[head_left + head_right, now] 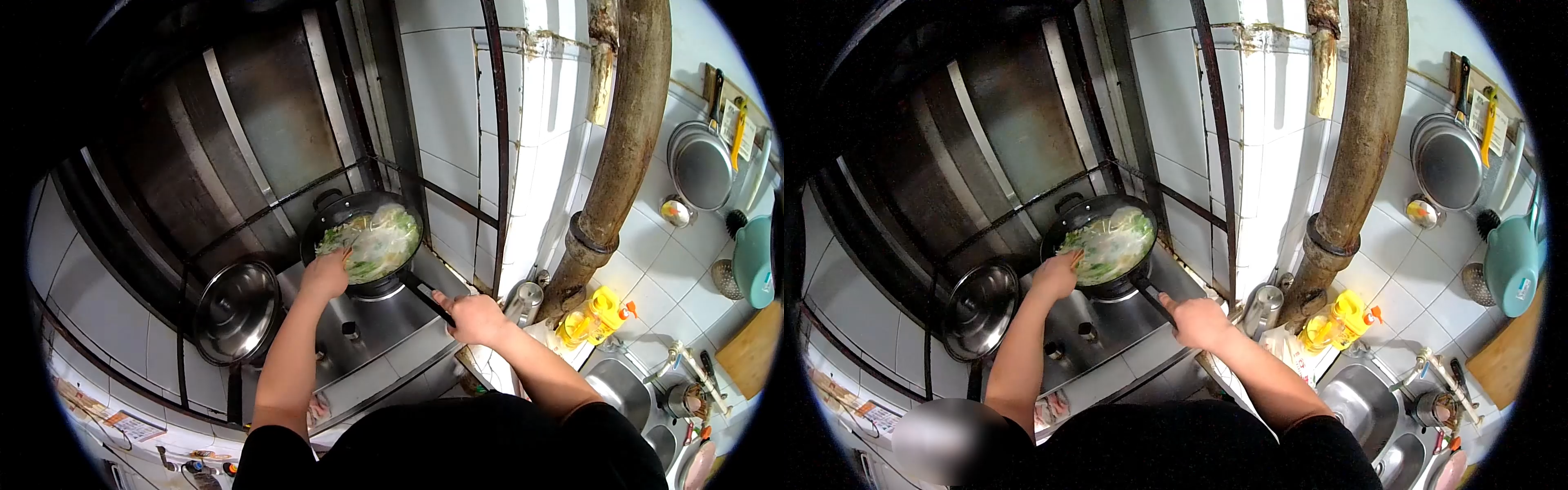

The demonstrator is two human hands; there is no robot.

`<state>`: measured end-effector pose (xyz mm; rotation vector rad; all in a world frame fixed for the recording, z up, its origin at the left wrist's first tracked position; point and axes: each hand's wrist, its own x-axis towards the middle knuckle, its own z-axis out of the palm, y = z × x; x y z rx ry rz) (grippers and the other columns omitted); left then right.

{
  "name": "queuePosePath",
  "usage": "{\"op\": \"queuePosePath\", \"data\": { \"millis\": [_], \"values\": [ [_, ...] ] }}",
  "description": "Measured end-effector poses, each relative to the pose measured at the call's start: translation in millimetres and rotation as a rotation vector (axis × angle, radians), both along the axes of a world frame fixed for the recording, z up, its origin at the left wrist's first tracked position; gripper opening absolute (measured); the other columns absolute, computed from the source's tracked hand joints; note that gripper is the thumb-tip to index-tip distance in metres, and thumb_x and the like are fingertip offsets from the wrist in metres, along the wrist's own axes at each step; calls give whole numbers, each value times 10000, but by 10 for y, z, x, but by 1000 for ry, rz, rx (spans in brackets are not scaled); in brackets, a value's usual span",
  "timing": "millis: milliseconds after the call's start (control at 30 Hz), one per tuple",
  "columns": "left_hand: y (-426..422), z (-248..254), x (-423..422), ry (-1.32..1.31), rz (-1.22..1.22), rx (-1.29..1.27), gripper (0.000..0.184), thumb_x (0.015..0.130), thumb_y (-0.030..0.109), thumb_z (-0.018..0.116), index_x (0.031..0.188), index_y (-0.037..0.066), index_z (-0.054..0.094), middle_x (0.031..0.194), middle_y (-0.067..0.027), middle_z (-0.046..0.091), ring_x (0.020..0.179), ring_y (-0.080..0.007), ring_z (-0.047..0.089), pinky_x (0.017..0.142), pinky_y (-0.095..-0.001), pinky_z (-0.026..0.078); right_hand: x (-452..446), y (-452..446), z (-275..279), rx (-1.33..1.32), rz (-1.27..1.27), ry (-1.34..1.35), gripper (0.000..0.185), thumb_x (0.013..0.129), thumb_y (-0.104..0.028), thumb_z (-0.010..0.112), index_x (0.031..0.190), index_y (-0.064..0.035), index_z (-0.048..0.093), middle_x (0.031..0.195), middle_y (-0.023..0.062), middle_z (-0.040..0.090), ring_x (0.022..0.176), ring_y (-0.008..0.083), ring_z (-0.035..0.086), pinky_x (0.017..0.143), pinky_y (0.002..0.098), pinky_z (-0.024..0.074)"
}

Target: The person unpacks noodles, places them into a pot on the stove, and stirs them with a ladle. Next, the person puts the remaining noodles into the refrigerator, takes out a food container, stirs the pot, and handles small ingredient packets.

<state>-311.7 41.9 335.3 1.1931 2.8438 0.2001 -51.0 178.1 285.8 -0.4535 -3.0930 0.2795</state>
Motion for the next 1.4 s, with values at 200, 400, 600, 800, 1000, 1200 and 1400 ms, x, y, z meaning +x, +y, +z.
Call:
{"op": "queuePosePath", "data": {
  "millis": [200,400,600,800,1000,1200,1400],
  "values": [
    [-549,220,399,263,-172,65,591,739,39,548,1292,249,571,990,-147,623,900,-331,644,765,-428,517,-9,18,-11,17,12,-3,695,782,-188,616,1427,-83,378,921,194,680,853,344,664,760,424,533],
    [-1136,298,520,393,-143,136,567,711,13,557,1199,286,649,874,-122,595,820,-310,639,708,-409,507,-9,34,-40,37,21,15,700,777,-217,629,1419,-79,387,885,181,673,833,337,661,741,422,533],
    [-1581,533,688,411,-11,118,510,724,29,586,1165,272,671,848,-106,607,792,-314,633,698,-405,510,-21,57,-93,74,30,31,718,767,-260,669,1404,-71,398,838,162,662,782,330,660,701,414,537],
    [-1758,714,760,286,27,60,472,759,70,621,1193,252,648,935,-127,638,861,-332,635,745,-420,510,-19,45,-71,75,36,47,667,776,-184,603,1407,-82,413,842,167,683,786,329,670,705,426,533],
    [-1453,217,609,187,-24,73,482,795,116,616,1262,232,593,1035,-165,630,936,-367,614,816,-434,490,-19,61,-116,77,34,61,675,762,-179,611,1402,-81,420,835,168,683,785,333,670,709,430,532],
    [-1163,-182,459,180,16,159,482,810,127,582,1278,240,561,983,-169,618,914,-359,630,792,-454,503,-9,62,-133,68,40,95,668,759,-184,623,1392,-82,434,839,162,680,795,331,667,713,424,533],
    [-1037,-380,336,193,32,223,483,818,120,587,1291,216,552,984,-173,618,907,-364,627,783,-457,510,-9,54,-106,55,35,74,668,761,-190,625,1391,-80,433,852,168,680,805,327,668,722,425,534]
  ]
}}
